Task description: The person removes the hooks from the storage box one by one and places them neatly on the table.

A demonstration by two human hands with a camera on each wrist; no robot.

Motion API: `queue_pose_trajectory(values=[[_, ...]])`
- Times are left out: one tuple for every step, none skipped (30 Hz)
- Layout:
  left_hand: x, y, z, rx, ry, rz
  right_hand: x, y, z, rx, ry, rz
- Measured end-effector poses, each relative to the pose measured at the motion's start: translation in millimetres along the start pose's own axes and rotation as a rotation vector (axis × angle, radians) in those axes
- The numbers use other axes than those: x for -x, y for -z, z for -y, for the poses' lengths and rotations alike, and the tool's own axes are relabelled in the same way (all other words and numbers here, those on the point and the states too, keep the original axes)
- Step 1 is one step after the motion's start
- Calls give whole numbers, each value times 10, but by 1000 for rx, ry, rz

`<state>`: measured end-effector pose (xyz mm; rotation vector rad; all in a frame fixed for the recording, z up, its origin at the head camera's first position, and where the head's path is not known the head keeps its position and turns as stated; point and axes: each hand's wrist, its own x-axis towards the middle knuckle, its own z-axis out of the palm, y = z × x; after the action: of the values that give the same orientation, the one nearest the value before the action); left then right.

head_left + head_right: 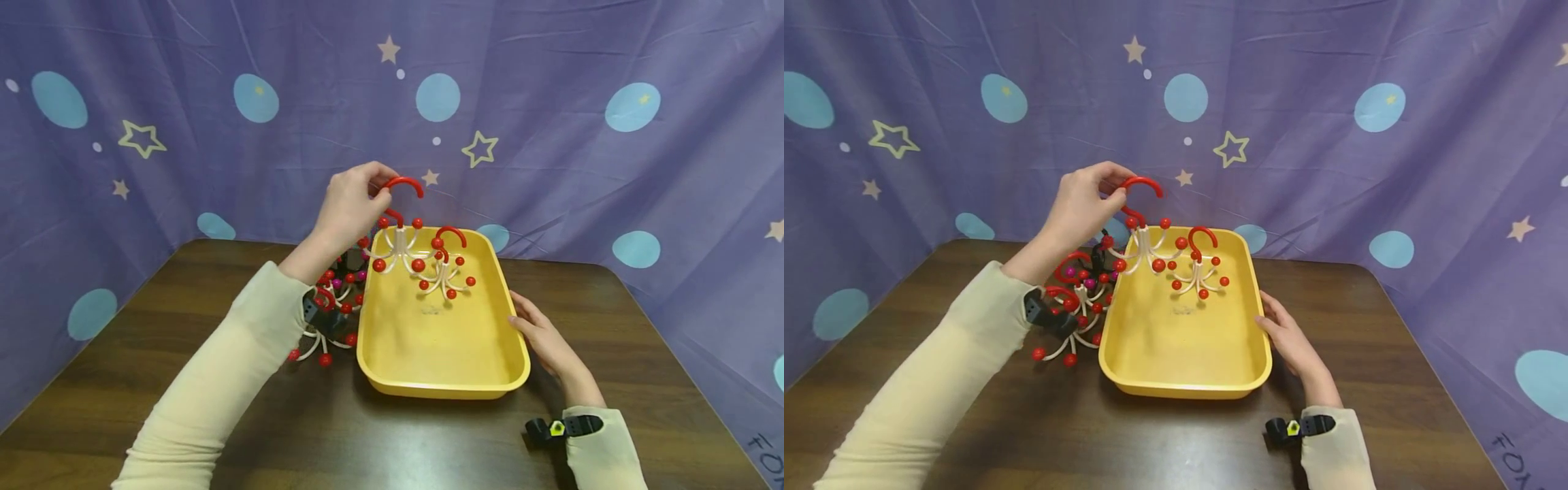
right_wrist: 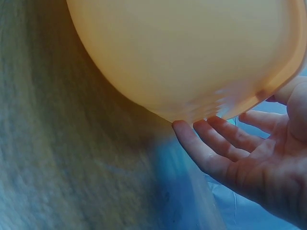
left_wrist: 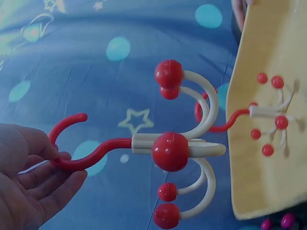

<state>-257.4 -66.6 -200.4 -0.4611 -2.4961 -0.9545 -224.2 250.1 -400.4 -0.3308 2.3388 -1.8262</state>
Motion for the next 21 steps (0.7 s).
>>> queue_pose_trajectory(values=[[-6, 37, 25, -4, 5, -9, 1, 2, 1, 1, -1, 0], [-11, 73, 51, -6, 8, -19, 2, 3, 3, 3, -4, -1], [-16, 107, 77, -11, 8, -28, 3, 5, 3, 3, -6, -2], [-18, 139, 103, -14, 8, -34, 3, 7, 4, 2, -8, -1], [-21, 168, 130, -18, 8, -41, 3, 9, 4, 2, -10, -2], [-21, 195, 156, -24, 8, -47, 4, 11, 3, 0, -12, 0], [-21, 219, 184, -29, 6, -56, 3, 12, 2, -2, -13, 0], [-18, 240, 214, -37, 3, -65, 3, 13, 1, -3, -13, 1], [-14, 258, 244, -47, 1, -73, 4, 14, 0, -5, -13, 2], [-10, 274, 275, -56, 2, -80, 4, 14, -2, -5, -14, 2], [-5, 289, 305, -63, 3, -86, 5, 14, -3, -5, -14, 1], [2, 303, 336, -71, 6, -91, 5, 14, -3, -5, -15, 0], [8, 317, 366, -80, 7, -98, 6, 13, -4, -5, -16, -1], [13, 332, 396, -90, 14, -100, 7, 12, -3, -6, -16, -1], [17, 349, 424, -94, 19, -106, 8, 10, -4, -7, -17, -1], [19, 369, 451, -97, 26, -112, 8, 9, -3, -6, -17, -1], [20, 391, 476, -99, 36, -118, 8, 7, -4, -7, -17, 0], [22, 419, 502, -100, 49, -126, 7, 6, -4, -8, -17, 1], [23, 447, 531, -100, 59, -137, 6, 5, -6, -9, -16, 2], [27, 478, 561, -99, 74, -148, 4, 5, -7, -11, -15, 3], [29, 508, 594, -99, 85, -162, 2, 5, -9, -10, -15, 3]])
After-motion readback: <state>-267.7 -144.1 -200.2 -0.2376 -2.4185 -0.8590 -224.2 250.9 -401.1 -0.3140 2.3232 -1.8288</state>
